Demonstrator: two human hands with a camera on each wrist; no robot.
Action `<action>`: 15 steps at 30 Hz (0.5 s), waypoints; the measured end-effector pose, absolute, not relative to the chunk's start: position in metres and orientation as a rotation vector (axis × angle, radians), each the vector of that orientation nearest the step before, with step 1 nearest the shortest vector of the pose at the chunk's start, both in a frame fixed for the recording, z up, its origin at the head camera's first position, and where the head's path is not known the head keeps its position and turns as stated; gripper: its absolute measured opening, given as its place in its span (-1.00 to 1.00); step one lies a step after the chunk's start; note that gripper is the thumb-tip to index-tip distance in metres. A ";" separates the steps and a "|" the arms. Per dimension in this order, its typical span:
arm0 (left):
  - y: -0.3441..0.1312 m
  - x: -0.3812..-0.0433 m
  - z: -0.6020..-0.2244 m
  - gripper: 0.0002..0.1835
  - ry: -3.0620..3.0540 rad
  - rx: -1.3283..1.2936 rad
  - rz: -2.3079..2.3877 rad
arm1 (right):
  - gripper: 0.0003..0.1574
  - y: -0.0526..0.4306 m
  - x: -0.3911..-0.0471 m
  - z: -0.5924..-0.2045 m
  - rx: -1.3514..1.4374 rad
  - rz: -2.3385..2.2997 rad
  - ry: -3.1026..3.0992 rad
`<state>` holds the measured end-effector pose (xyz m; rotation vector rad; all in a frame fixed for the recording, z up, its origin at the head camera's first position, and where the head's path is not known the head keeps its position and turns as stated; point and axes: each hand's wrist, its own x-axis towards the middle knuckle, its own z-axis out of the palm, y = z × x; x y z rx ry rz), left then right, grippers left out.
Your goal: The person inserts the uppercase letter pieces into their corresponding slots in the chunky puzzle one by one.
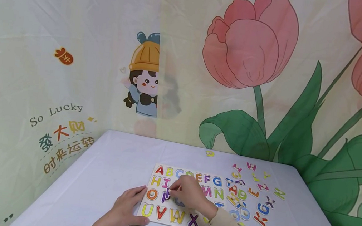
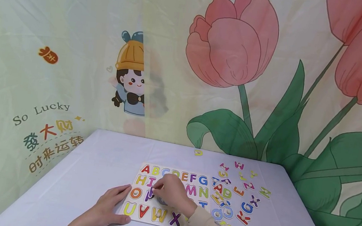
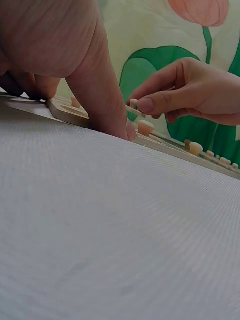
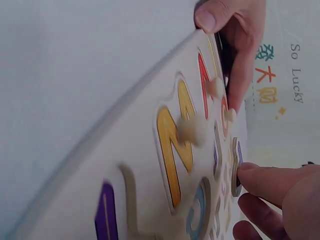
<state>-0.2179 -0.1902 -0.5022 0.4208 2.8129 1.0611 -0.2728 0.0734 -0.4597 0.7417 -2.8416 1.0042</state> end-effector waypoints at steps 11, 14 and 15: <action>-0.190 -0.217 -0.501 0.18 2.830 0.457 1.061 | -0.94 0.059 -0.270 -0.471 0.800 0.959 -2.834; -0.191 -0.217 -0.501 0.18 2.832 0.457 1.060 | -0.94 0.058 -0.269 -0.472 0.795 0.949 -2.841; -0.191 -0.217 -0.501 0.18 2.832 0.455 1.058 | -0.94 0.058 -0.269 -0.471 0.792 0.948 -2.847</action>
